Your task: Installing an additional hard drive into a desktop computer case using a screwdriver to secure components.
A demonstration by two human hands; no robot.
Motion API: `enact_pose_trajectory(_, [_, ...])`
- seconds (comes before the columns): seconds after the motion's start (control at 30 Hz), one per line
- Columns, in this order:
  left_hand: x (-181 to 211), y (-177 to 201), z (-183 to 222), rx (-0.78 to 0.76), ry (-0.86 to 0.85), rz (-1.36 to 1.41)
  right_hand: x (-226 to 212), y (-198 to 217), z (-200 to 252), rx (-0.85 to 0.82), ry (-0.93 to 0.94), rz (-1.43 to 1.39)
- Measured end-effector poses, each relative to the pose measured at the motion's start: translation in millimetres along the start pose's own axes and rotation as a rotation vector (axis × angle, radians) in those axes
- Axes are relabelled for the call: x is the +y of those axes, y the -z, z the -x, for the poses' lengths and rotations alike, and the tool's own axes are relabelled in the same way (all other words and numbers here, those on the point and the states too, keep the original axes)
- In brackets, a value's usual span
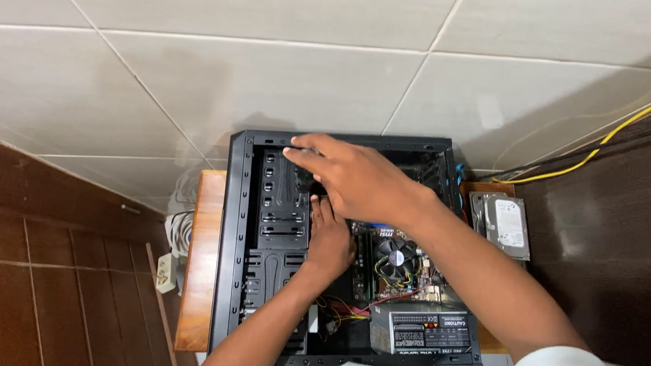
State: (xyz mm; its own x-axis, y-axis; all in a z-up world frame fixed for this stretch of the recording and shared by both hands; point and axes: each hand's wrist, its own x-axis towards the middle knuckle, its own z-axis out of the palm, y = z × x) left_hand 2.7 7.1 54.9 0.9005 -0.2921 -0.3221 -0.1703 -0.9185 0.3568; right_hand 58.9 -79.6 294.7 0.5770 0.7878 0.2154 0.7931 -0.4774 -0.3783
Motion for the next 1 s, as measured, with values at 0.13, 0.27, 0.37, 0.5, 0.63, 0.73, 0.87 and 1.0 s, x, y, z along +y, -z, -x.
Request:
enact_pose_trajectory(0.13, [0.0,2.6,1.9,-0.008,0.000,0.080,5.2,-8.0,4.2,-0.008,-0.007,0.044])
enact_pose_trajectory(0.27, [2.3,8.5,5.8,-0.001,0.000,0.078,12.3,-15.8,3.2,0.032,-0.070,0.128])
enact_pose_trajectory(0.37, [3.1,9.3,6.0,0.005,0.004,0.043,17.9,-20.7,3.1,0.042,-0.106,0.194])
enact_pose_trajectory(0.5, [-2.3,-4.5,-3.1,-0.018,0.009,0.003,25.3,-31.4,2.2,0.026,-0.166,0.165])
enact_pose_trajectory(0.63, [3.2,8.1,6.4,0.020,0.002,0.032,22.4,-22.4,0.6,0.005,-0.166,0.090])
enact_pose_trajectory(0.73, [1.9,1.6,2.6,0.031,0.004,0.023,13.2,-6.4,0.2,-0.004,-0.124,0.079])
enact_pose_trajectory(0.87, [0.1,-2.2,0.3,0.032,-0.001,0.017,7.9,3.9,2.5,-0.043,-0.001,0.002])
enact_pose_trajectory(1.0, [1.0,-2.7,0.6,0.042,0.012,0.030,7.3,8.4,5.3,-0.130,0.006,-0.054])
